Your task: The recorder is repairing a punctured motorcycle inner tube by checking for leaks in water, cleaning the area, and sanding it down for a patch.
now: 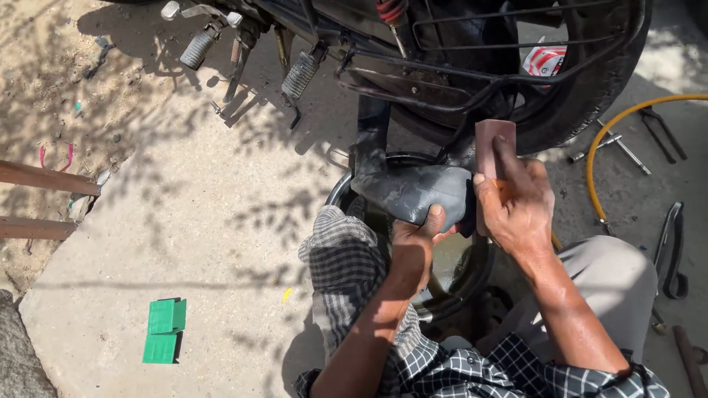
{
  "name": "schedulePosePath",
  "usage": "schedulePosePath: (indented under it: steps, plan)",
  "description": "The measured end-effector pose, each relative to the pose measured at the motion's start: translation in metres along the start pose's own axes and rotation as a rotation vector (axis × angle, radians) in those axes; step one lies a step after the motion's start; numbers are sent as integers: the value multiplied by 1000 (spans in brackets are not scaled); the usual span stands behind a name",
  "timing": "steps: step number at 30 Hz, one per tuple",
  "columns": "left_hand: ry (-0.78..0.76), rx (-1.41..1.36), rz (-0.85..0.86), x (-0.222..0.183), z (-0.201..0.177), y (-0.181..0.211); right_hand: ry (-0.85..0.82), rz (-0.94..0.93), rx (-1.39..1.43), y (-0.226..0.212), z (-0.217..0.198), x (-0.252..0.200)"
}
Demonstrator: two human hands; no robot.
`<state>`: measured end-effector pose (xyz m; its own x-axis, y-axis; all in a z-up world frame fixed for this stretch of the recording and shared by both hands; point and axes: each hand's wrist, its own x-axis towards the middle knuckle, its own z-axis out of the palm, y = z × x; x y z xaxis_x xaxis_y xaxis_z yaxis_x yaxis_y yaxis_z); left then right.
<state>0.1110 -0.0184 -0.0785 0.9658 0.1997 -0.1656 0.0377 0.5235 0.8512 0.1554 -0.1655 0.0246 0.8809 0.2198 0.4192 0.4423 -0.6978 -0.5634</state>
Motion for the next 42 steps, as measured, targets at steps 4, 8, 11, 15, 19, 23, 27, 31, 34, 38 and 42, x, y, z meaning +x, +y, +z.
schedulePosePath:
  steps: [4, 8, 11, 15, 19, 23, 27, 31, 34, 38, 42]
  plan:
    - [-14, -249, 36, -23, 9, 54, -84, 33, 228, 18, -5, -37]
    - [-88, -155, -10, -19, -5, 46, -135, 110, 313, 11, 1, -62]
    - [-179, -385, -32, -19, -4, 45, -104, 97, 234, -4, -2, -62]
    - [-232, -468, -59, -19, -5, 36, -65, -92, 186, -12, 5, -67]
    - [-192, -285, 18, -20, 1, 18, -74, -121, 135, -15, 1, -25]
    - [-75, -255, 32, -21, 20, 34, 74, -123, 158, -6, -15, -25]
    - [-80, -239, 80, -22, -6, -4, 14, -156, 157, -5, 6, -58]
    - [-137, -108, 73, -23, -1, -13, -7, -106, 133, -12, -8, -21]
    - [-101, -165, 51, -12, 18, 33, 88, -134, 158, -10, -9, -23]
    - [-87, -255, 94, -17, 3, 13, -48, -148, 182, -2, 1, -56]
    - [-123, -119, 84, -32, 17, 13, -142, -26, 164, -10, -8, -6]
